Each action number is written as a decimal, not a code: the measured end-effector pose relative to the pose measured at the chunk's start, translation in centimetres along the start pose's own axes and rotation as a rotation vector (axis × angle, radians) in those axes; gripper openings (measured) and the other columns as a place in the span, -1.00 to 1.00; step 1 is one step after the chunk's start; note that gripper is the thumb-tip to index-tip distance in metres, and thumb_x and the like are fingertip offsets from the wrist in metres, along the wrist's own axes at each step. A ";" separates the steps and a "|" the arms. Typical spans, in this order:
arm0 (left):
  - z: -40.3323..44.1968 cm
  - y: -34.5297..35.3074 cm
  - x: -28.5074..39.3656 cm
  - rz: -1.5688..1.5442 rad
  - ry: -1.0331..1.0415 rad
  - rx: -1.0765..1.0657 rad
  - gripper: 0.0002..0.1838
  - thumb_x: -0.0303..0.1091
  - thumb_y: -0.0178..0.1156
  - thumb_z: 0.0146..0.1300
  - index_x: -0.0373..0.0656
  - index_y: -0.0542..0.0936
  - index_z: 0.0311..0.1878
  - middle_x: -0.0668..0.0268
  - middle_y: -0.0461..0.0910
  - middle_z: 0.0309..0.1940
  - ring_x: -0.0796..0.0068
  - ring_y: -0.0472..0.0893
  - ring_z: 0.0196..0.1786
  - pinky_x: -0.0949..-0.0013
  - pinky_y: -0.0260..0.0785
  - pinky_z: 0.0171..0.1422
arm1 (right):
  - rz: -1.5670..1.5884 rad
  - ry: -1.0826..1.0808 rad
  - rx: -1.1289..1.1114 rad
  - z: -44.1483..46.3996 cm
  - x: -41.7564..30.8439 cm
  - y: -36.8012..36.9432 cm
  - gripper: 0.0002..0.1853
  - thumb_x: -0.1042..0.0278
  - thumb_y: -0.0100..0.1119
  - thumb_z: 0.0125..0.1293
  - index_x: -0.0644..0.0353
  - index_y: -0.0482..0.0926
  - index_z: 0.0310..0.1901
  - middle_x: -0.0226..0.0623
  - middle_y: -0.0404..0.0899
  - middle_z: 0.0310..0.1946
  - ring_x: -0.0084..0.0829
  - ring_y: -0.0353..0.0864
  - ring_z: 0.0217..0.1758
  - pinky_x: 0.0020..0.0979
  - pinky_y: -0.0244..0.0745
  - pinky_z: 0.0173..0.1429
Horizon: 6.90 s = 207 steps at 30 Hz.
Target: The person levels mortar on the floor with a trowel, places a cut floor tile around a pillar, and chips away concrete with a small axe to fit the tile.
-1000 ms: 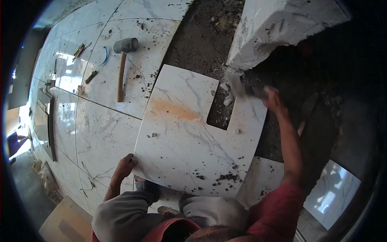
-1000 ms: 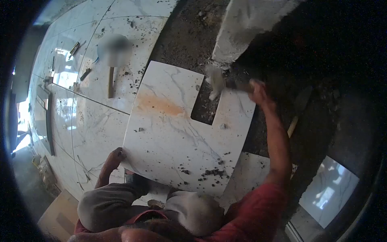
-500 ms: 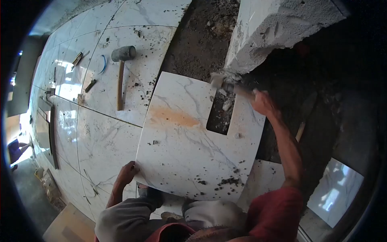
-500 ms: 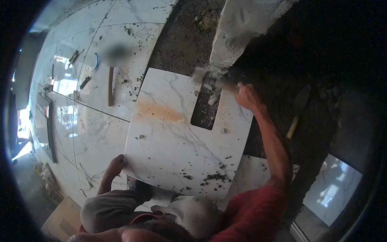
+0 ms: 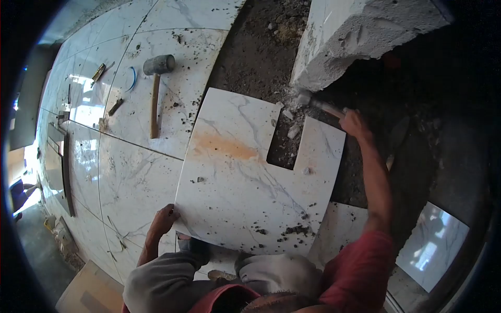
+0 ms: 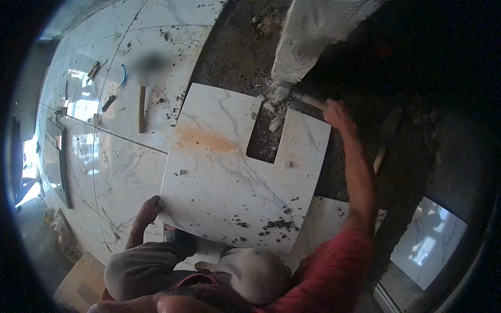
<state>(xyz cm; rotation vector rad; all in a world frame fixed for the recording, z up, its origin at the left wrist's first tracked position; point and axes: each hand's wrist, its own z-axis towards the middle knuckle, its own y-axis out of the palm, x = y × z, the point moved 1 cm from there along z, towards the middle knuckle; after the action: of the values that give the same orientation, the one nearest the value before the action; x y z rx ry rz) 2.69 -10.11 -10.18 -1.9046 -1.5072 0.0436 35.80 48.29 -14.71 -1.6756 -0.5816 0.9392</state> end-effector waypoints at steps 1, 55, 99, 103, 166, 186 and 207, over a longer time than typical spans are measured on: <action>0.4 0.0 0.1 0.004 0.012 0.009 -0.62 -0.26 0.18 0.15 -0.33 0.51 -0.04 -0.05 0.61 -0.25 0.06 0.62 -0.17 0.17 0.41 -0.08 | -0.150 0.455 -0.115 0.3 0.9 -0.2 -0.73 0.29 0.20 0.08 0.28 0.58 -0.23 -0.01 0.62 -0.28 0.04 0.61 -0.14 -0.14 0.55 -0.11; -0.4 0.0 0.0 -0.064 -0.003 -0.002 -0.64 -0.33 0.19 0.15 -0.32 0.50 -0.01 -0.03 0.62 -0.26 0.09 0.63 -0.16 0.17 0.42 -0.08 | -0.379 0.144 0.086 -1.4 0.4 2.9 -0.71 0.26 0.15 0.03 0.18 0.57 -0.20 0.03 0.57 -0.32 0.05 0.57 -0.23 -0.13 0.52 -0.14; 0.7 -0.1 -0.9 -0.208 0.112 -0.113 -0.71 -0.34 0.19 0.12 -0.35 0.52 -0.15 0.13 0.58 -0.40 0.40 0.52 -0.32 0.31 0.37 -0.18 | 0.075 1.052 0.184 -20.2 -5.6 3.3 -0.50 0.03 0.19 0.12 0.22 0.52 0.00 0.07 0.57 -0.12 0.07 0.55 -0.02 -0.07 0.46 0.04; 2.1 -0.1 -2.5 -0.192 0.123 -0.140 -0.72 -0.35 0.19 0.12 -0.35 0.53 -0.16 0.13 0.59 -0.39 0.39 0.53 -0.33 0.30 0.37 -0.20 | 0.075 1.311 0.279 -29.1 -5.7 4.7 -0.45 -0.05 0.25 0.10 0.21 0.52 0.00 -0.02 0.60 -0.15 0.00 0.58 -0.08 -0.12 0.48 -0.03; 1.6 -0.2 -1.2 -0.124 0.091 -0.094 -0.67 -0.32 0.21 0.10 -0.36 0.50 -0.13 0.01 0.57 -0.37 0.22 0.56 -0.29 0.22 0.36 -0.17 | -0.262 0.096 0.006 8.5 -11.3 7.4 -0.63 0.19 -0.09 0.34 -0.23 0.40 0.18 -0.03 0.40 0.07 0.08 0.41 0.13 0.09 0.38 0.07; 0.4 -0.1 -1.0 -0.246 0.089 -0.018 -0.66 -0.31 0.16 0.19 -0.34 0.48 -0.05 0.04 0.58 -0.38 0.24 0.57 -0.32 0.23 0.37 -0.18 | -0.521 0.051 -0.179 10.7 -12.4 6.4 -0.73 0.38 -0.07 0.26 0.05 0.45 -0.01 -0.05 0.60 -0.33 -0.06 0.63 -0.21 -0.02 0.49 -0.12; 1.0 0.1 -1.8 -0.163 0.142 -0.046 -0.67 -0.27 0.14 0.19 -0.35 0.48 -0.10 0.05 0.57 -0.39 0.29 0.54 -0.32 0.24 0.37 -0.19 | 0.017 0.848 0.209 -24.6 -7.4 2.1 -0.64 0.22 -0.04 0.38 0.32 0.40 0.06 0.10 0.51 -0.12 -0.01 0.55 -0.07 -0.17 0.46 -0.06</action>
<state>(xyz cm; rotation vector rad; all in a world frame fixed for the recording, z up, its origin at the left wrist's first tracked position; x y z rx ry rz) 1.78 -11.15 -11.71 -1.7741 -1.5716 -0.1970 51.56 28.10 -11.82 -1.6951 0.1015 0.2209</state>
